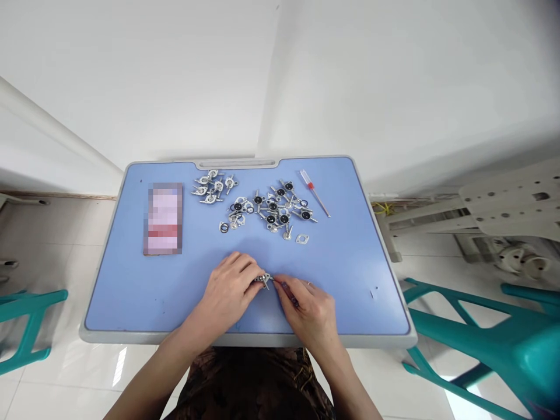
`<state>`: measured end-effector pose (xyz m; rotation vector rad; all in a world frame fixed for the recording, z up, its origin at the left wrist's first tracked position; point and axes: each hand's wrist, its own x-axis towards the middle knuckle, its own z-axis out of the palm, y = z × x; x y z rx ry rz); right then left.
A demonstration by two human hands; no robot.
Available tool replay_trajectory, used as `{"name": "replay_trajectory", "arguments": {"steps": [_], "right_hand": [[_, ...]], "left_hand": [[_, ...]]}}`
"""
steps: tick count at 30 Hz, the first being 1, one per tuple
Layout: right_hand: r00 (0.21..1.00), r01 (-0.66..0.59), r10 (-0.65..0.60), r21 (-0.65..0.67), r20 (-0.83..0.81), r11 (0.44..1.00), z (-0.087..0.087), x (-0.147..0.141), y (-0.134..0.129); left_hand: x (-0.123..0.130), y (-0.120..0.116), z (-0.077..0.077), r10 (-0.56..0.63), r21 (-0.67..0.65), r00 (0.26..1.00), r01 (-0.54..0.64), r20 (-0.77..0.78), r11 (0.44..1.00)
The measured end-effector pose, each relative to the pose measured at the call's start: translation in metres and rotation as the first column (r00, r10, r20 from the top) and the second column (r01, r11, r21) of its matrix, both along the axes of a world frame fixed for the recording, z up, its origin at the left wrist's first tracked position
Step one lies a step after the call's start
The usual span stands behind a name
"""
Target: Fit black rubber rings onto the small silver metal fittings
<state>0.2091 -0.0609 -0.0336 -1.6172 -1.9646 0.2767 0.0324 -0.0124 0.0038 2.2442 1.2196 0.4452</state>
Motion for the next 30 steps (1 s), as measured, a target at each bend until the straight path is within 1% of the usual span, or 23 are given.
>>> {"name": "replay_trajectory", "arguments": {"steps": [8, 15, 19, 30], "right_hand": [[1.0, 0.027, -0.027, 0.006, 0.006, 1.0, -0.0014, -0.0009, -0.0005], [1.0, 0.022, -0.022, -0.012, 0.0, 1.0, -0.0008, -0.001, -0.0005], [1.0, 0.019, -0.019, -0.014, -0.007, 1.0, -0.0004, -0.001, -0.0004], [1.0, 0.018, -0.018, 0.004, 0.016, 1.0, -0.0008, -0.0011, -0.0002]], "left_hand": [[0.0013, -0.0001, -0.0006, 0.004, -0.005, 1.0, -0.004, -0.002, 1.0], [0.0022, -0.0019, -0.0042, 0.01, 0.01, 1.0, -0.01, 0.019, 1.0], [0.0027, -0.0022, -0.0038, 0.016, 0.01, 1.0, -0.016, 0.026, 1.0], [0.003, -0.003, -0.0062, 0.024, 0.021, 0.997, -0.026, 0.072, 0.999]]}}
